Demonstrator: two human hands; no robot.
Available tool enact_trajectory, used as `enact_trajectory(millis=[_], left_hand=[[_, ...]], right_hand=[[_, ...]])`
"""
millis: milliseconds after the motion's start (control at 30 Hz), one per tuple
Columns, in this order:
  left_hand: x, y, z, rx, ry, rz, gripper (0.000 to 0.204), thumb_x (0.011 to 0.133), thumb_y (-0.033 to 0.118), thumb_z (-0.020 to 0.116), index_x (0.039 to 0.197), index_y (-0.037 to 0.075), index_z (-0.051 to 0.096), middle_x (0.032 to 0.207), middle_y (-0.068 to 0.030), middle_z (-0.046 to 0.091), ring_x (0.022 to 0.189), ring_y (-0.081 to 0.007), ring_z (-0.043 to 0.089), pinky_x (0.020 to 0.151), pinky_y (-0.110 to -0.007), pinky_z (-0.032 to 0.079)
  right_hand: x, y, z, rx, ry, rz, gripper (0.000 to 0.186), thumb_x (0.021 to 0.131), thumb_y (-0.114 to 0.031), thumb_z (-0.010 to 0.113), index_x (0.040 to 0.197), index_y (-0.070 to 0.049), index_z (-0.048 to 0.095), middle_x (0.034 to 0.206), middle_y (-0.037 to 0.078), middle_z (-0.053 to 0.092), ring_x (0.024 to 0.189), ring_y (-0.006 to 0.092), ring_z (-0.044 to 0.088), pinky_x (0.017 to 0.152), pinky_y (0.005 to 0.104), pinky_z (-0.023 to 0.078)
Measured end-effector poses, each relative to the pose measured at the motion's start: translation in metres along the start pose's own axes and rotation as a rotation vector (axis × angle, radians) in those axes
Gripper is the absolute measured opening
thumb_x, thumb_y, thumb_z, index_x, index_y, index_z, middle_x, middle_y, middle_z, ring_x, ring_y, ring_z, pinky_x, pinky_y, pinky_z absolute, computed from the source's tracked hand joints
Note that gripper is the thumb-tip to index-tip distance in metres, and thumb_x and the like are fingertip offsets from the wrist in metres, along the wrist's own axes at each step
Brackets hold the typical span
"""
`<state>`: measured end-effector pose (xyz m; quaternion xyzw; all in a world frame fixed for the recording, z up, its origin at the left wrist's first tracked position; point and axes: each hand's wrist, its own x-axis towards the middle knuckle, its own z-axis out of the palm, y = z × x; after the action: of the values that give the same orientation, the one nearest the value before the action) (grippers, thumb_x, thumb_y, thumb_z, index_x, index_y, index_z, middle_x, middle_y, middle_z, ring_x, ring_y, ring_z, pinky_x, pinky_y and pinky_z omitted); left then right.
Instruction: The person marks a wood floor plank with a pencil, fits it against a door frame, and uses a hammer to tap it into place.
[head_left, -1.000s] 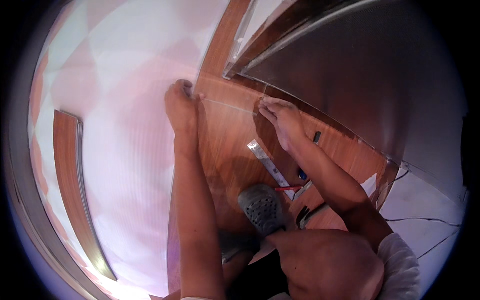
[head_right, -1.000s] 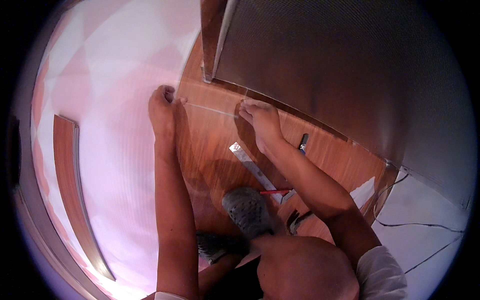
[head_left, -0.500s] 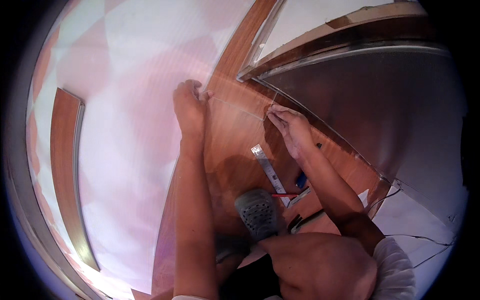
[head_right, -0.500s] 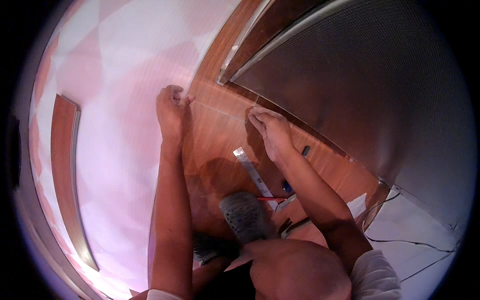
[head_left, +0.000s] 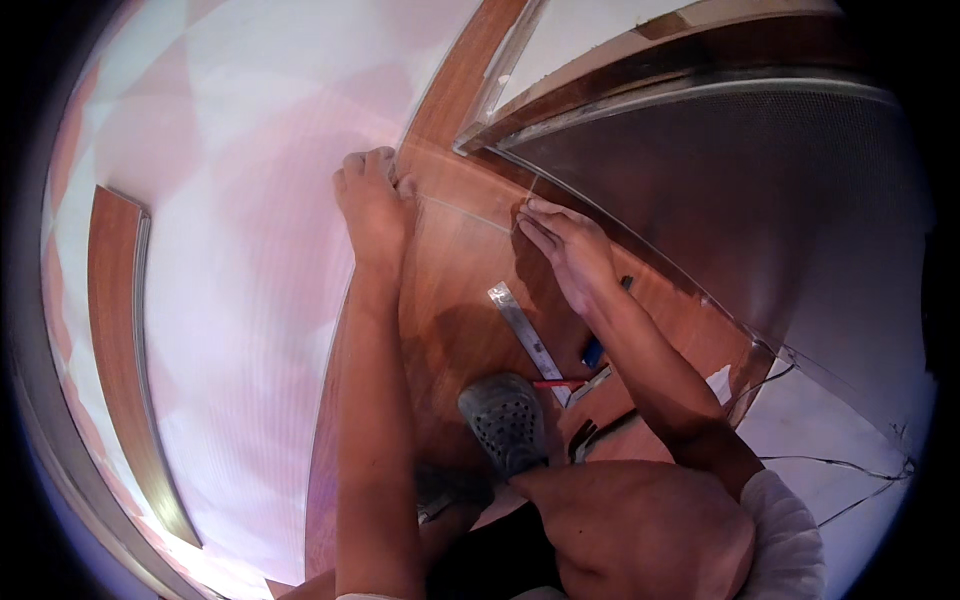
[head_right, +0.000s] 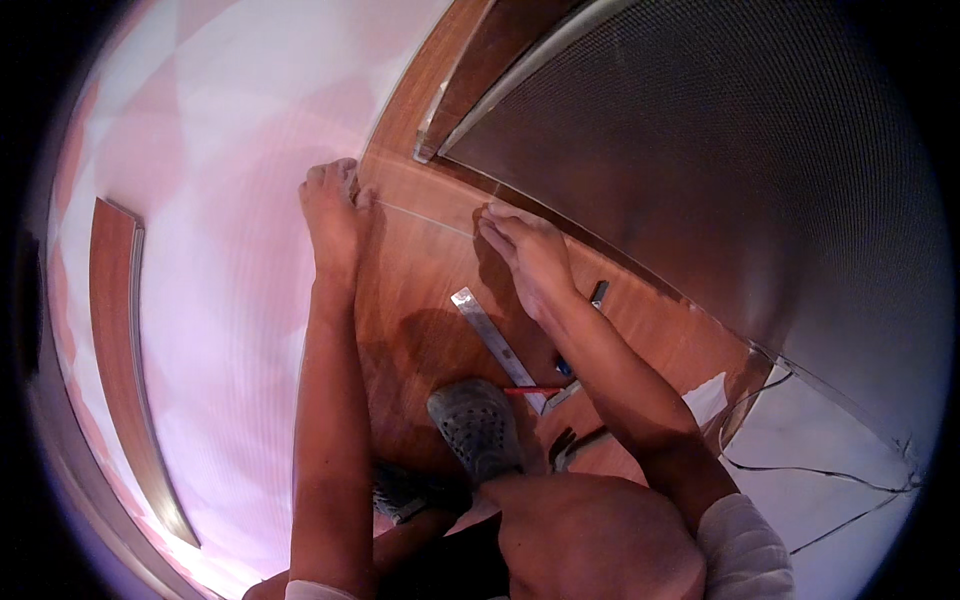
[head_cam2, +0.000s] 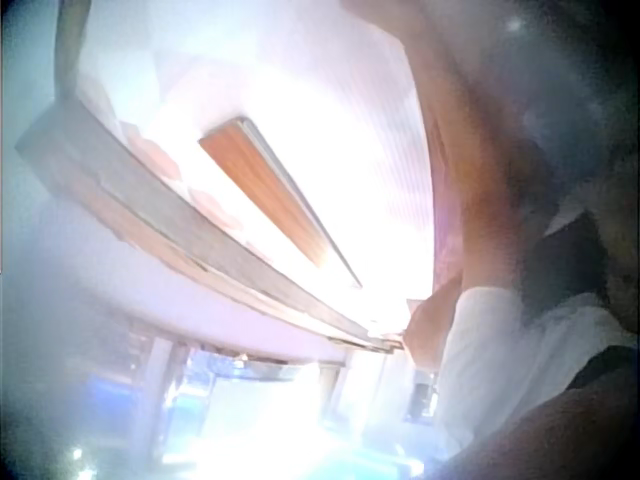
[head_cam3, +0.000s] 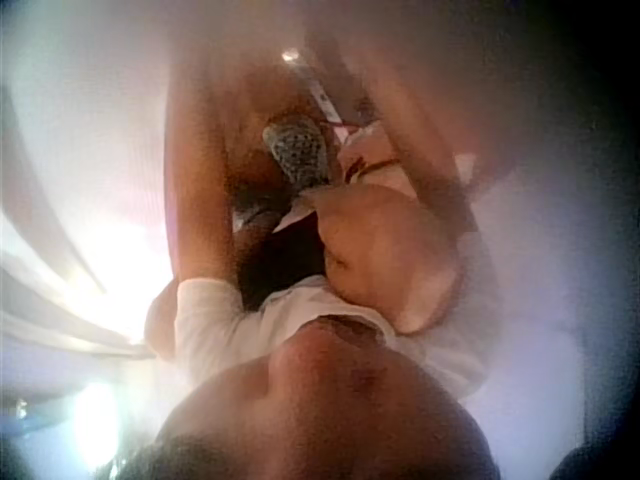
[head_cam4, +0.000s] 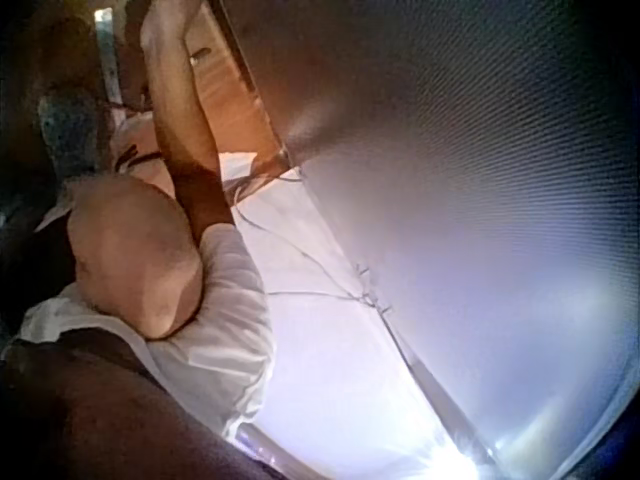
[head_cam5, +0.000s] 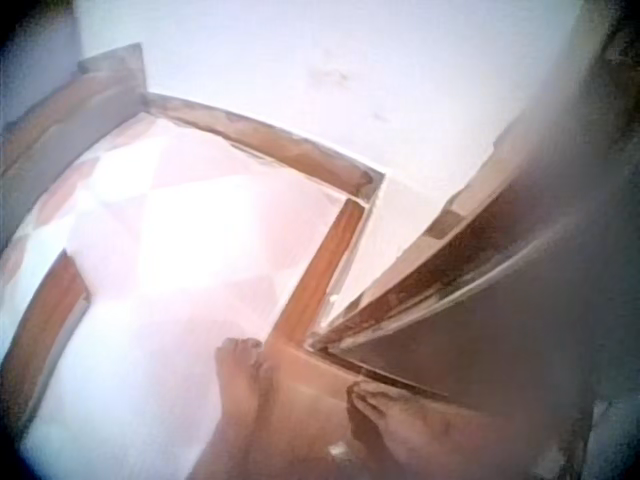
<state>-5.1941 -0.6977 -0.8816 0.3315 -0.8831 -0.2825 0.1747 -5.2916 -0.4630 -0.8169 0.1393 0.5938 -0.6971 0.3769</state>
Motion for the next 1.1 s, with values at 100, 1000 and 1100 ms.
enact_trajectory(millis=[100,1000,1100], left_hand=[[-0.004,0.021,-0.003,0.016,-0.039,-0.008,0.065,0.071,0.02,0.092,0.129,0.009,0.065,0.122,-0.0167,0.058,0.111,-0.0389,0.053,0.099,-0.05,0.044],[-0.01,0.009,0.004,-0.049,0.022,-0.008,0.08,0.062,0.021,0.094,0.136,0.01,0.065,0.119,-0.0117,0.056,0.109,-0.0344,0.052,0.097,-0.047,0.042],[-0.009,0.014,0.004,-0.116,-0.006,-0.036,0.078,0.064,0.018,0.092,0.136,0.01,0.065,0.12,-0.0113,0.055,0.11,-0.0339,0.051,0.098,-0.047,0.041]], right_hand=[[0.0,0.002,-0.003,0.012,0.006,-0.004,0.018,0.101,-0.005,0.06,0.111,0.007,0.068,0.12,0.015,0.067,0.117,0.0245,0.065,0.113,0.0381,0.05],[-0.01,0.041,0.007,-1.064,-0.048,-0.639,0.024,0.103,-0.006,0.055,0.122,0.002,0.068,0.124,0.018,0.07,0.119,0.0288,0.066,0.105,0.0364,0.049],[-0.011,0.031,0.03,-1.166,-0.166,-0.758,0.025,0.099,-0.002,0.057,0.122,0.001,0.068,0.124,0.02,0.068,0.12,0.034,0.064,0.105,0.0395,0.049]])
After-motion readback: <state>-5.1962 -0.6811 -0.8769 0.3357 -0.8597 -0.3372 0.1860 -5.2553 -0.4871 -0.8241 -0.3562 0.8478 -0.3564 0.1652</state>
